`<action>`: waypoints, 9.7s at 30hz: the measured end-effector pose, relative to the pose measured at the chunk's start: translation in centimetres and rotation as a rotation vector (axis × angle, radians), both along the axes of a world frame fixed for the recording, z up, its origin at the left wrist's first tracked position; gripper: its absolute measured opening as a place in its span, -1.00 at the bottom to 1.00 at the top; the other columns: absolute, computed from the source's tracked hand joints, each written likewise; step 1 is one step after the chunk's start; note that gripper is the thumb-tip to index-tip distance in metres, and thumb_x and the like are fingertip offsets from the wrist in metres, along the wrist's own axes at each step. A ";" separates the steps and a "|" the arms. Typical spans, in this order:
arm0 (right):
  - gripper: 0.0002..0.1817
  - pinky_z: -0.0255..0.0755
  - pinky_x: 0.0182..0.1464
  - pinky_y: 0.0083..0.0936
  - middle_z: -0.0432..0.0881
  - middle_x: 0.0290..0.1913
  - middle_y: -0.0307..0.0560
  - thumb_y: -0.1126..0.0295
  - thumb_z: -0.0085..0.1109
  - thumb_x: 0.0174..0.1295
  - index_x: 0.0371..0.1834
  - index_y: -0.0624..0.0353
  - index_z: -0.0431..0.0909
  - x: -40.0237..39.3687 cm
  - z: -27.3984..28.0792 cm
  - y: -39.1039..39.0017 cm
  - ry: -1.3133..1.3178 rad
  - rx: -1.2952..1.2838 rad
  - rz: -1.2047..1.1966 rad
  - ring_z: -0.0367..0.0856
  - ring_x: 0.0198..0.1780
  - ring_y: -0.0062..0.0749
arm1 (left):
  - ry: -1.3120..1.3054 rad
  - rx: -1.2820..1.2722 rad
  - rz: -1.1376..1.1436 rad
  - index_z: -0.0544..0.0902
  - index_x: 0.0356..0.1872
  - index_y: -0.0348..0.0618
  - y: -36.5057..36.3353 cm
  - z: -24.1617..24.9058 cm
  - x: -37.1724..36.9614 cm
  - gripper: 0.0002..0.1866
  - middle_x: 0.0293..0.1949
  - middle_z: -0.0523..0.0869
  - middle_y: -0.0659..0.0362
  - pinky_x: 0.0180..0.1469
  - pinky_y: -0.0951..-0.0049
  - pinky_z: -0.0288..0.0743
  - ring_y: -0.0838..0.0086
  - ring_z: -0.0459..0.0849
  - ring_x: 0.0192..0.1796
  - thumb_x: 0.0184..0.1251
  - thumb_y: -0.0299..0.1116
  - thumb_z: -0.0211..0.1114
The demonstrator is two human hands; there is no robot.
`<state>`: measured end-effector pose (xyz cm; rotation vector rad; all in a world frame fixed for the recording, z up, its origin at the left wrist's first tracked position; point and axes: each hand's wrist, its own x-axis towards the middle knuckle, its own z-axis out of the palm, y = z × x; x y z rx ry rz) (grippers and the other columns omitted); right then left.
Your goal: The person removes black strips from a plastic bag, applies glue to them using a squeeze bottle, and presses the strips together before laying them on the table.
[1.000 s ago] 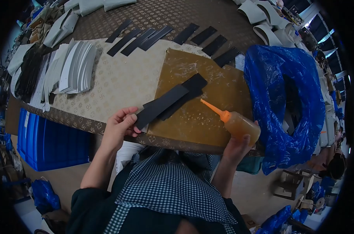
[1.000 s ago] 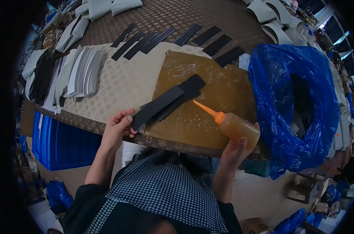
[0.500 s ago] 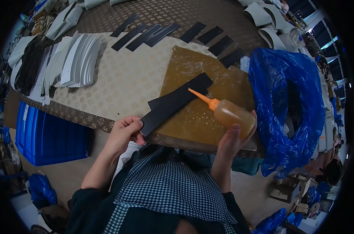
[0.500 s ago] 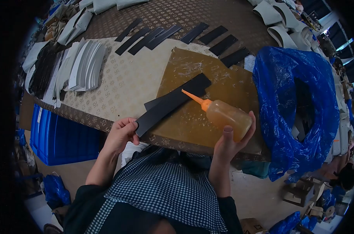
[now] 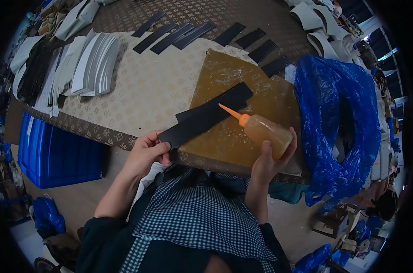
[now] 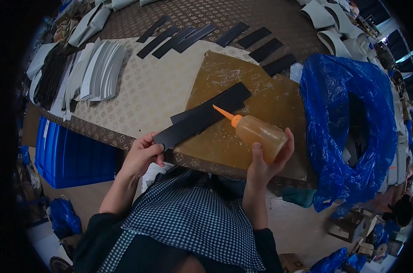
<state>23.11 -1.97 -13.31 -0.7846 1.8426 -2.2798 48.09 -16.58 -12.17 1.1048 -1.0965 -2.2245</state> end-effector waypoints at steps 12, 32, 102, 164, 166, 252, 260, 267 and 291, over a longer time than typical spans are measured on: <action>-0.15 0.30 0.33 -0.29 0.36 0.17 -0.01 0.31 0.35 0.04 0.40 0.14 0.10 7.0 0.2 -0.5 -0.357 -0.027 0.324 0.38 0.24 -0.25 | -0.013 -0.015 0.010 0.61 -0.41 -0.25 0.2 -0.9 0.5 -0.92 -0.57 0.62 0.22 -0.43 0.57 0.58 0.60 0.58 -0.56 0.29 -0.50 0.25; -0.18 0.44 0.24 -0.32 0.32 0.16 -0.03 0.31 0.39 0.07 0.38 0.04 0.11 0.3 0.0 2.3 -0.137 -0.058 -0.057 0.42 0.17 -0.26 | 0.072 0.009 0.062 0.51 -0.48 -0.19 -0.1 -1.1 0.1 -0.79 -0.63 0.51 0.22 -0.50 0.49 0.56 0.56 0.51 -0.59 0.39 -0.38 0.14; -0.23 0.47 0.20 -0.13 0.38 0.18 -0.02 0.36 0.34 0.12 0.38 0.13 0.14 -1.9 -2.2 2.6 -0.314 -0.434 0.087 0.45 0.20 -0.18 | -0.166 -0.559 -0.177 0.55 -0.45 -0.18 -4.7 -0.9 -5.3 -0.77 -0.61 0.59 0.28 -0.63 0.65 0.35 0.65 0.52 -0.67 0.28 -0.27 0.34; -0.23 0.41 0.23 -0.41 0.33 0.17 -0.07 0.40 0.36 0.06 0.35 0.07 0.17 -0.7 -0.3 1.1 -0.044 -0.066 -0.063 0.42 0.16 -0.33 | 0.012 -0.080 0.160 0.49 -0.18 -0.18 -0.5 -1.1 -1.4 -0.88 -0.50 0.61 0.18 -0.56 0.59 0.50 0.54 0.62 -0.58 0.42 -0.37 0.15; -0.23 0.41 0.24 -0.40 0.33 0.17 -0.07 0.42 0.34 0.05 0.35 0.07 0.17 0.2 -0.1 1.2 -0.126 -0.066 -0.015 0.41 0.17 -0.33 | 0.024 -0.072 0.166 0.49 -0.19 -0.18 -0.5 -1.2 -1.3 -0.89 -0.52 0.60 0.20 -0.57 0.58 0.48 0.55 0.58 -0.61 0.41 -0.38 0.16; -0.18 0.34 0.30 -0.19 0.38 0.22 0.06 0.06 0.23 0.22 0.44 0.16 0.06 -3.8 -0.7 1.4 -0.212 -0.195 0.104 0.42 0.24 -0.14 | 0.000 -0.337 -0.058 0.56 -0.38 -0.12 -2.4 -2.5 -2.9 -0.77 -0.55 0.64 0.26 -0.54 0.53 0.48 0.48 0.68 -0.54 0.28 -0.18 0.28; -0.18 0.35 0.30 -0.18 0.39 0.22 0.06 0.07 0.24 0.22 0.44 0.17 0.07 -4.0 -0.7 1.1 -0.209 -0.152 0.075 0.42 0.24 -0.13 | 0.162 -0.103 -0.116 0.50 -0.37 -0.13 -2.3 -0.9 -1.0 -0.79 -0.46 0.63 0.29 -0.56 0.65 0.49 0.51 0.72 -0.51 0.36 -0.23 0.23; -0.19 0.35 0.29 -0.18 0.39 0.22 0.06 0.08 0.24 0.22 0.44 0.17 0.07 -5.2 -1.6 3.0 -0.247 -0.188 0.046 0.42 0.24 -0.13 | 0.239 -0.142 -0.163 0.56 -0.24 -0.22 -2.1 -1.3 -1.1 -0.83 -0.45 0.64 0.22 -0.49 0.65 0.55 0.43 0.75 -0.45 0.35 -0.32 0.23; -0.12 0.39 0.28 -0.28 0.34 0.20 0.01 0.29 0.44 0.04 0.40 0.06 0.10 -1.2 1.0 0.1 -0.113 -0.138 -0.014 0.39 0.23 -0.25 | 0.045 0.007 -0.010 0.55 -0.06 -0.26 -0.5 -0.5 -1.0 -0.80 -0.33 0.66 0.16 -0.39 0.56 0.64 0.57 0.65 -0.43 0.33 -0.45 0.22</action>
